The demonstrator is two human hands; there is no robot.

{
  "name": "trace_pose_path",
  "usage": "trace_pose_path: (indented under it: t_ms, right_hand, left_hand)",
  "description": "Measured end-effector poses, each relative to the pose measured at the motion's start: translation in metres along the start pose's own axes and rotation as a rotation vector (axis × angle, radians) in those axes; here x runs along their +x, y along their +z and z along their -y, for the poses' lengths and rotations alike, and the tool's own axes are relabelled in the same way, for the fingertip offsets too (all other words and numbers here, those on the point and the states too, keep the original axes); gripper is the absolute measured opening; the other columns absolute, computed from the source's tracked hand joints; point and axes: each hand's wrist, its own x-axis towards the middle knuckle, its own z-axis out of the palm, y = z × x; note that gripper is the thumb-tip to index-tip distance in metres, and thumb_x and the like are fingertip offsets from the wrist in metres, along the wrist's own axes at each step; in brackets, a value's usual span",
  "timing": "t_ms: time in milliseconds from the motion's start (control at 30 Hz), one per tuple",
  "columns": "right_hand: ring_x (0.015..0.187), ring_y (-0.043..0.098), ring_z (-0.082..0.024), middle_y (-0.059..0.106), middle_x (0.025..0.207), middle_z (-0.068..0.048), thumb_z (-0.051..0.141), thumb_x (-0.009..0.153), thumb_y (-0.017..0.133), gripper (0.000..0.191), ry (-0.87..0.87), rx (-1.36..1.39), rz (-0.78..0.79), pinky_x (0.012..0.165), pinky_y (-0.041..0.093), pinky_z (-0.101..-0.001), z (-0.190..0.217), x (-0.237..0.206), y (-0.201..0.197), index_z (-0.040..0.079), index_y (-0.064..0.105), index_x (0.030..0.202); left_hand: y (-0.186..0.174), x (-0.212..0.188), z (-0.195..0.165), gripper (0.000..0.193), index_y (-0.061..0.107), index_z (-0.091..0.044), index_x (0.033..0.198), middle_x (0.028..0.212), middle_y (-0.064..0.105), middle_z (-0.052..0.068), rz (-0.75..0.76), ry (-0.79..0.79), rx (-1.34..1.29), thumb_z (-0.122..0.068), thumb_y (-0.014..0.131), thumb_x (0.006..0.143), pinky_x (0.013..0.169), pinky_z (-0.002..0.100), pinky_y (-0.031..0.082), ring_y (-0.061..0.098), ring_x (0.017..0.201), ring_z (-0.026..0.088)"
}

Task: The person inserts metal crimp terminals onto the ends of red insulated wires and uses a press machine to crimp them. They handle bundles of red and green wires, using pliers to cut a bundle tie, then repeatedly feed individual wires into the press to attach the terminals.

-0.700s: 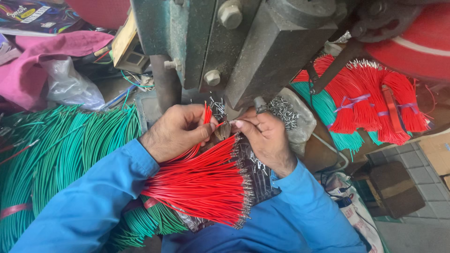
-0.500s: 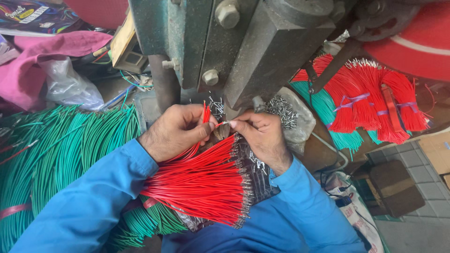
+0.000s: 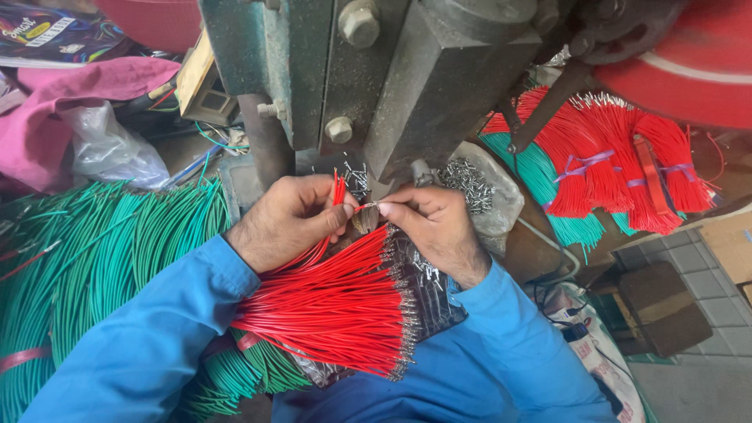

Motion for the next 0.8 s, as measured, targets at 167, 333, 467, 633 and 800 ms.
trace_pose_path:
  t_ms: [167,333,467,633,800]
  right_hand:
    - [0.096,0.074,-0.015,0.076,0.106,-0.013,0.0,0.097,0.066,0.015,-0.059,0.073,0.1,0.085,0.061,-0.0279,0.022,-0.024,-0.023,-0.006,0.072,0.11]
    - [0.092,0.072,-0.018,0.073,0.099,-0.007,0.008,0.09,0.069,0.018,-0.045,-0.592,0.216,0.081,0.057,-0.03,0.043,-0.035,-0.054,0.002,0.078,0.105]
    - [0.092,0.07,-0.021,0.068,0.095,-0.009,0.011,0.085,0.074,0.014,-0.152,-0.687,0.232,0.082,0.055,-0.0326,0.04,-0.04,-0.053,0.003,0.076,0.097]
    - [0.081,0.069,-0.016,0.071,0.09,-0.005,0.01,0.084,0.076,0.012,0.095,-0.589,0.13,0.073,0.056,-0.0309,0.033,-0.042,-0.049,0.001,0.073,0.092]
    - [0.088,0.068,-0.011,0.072,0.092,-0.005,0.005,0.089,0.071,0.023,0.097,-0.389,0.015,0.08,0.056,-0.0281,0.026,-0.04,-0.048,0.004,0.074,0.112]
  left_hand:
    - [0.003,-0.003,-0.004,0.016,0.064,-0.003,0.106,0.09,0.068,-0.001,0.064,0.066,0.04,-0.008,0.071,0.092,0.077,0.022,0.055,0.061,0.085,0.002]
    - [0.003,-0.003,-0.006,0.017,0.062,-0.005,0.106,0.086,0.068,-0.002,0.058,0.035,0.059,-0.01,0.071,0.093,0.074,0.023,0.055,0.061,0.081,0.003]
    - [0.001,-0.001,-0.002,0.009,0.065,-0.004,0.103,0.083,0.069,-0.001,0.004,0.007,-0.05,-0.012,0.066,0.099,0.07,0.023,0.055,0.063,0.076,0.004]
    - [-0.003,0.0,0.002,0.009,0.067,-0.001,0.1,0.085,0.069,0.0,-0.002,0.065,-0.074,-0.01,0.066,0.101,0.071,0.023,0.054,0.063,0.078,0.005]
    - [-0.002,0.0,0.001,0.012,0.063,-0.002,0.102,0.082,0.069,-0.002,-0.031,0.018,-0.133,-0.009,0.069,0.094,0.068,0.022,0.056,0.066,0.075,0.004]
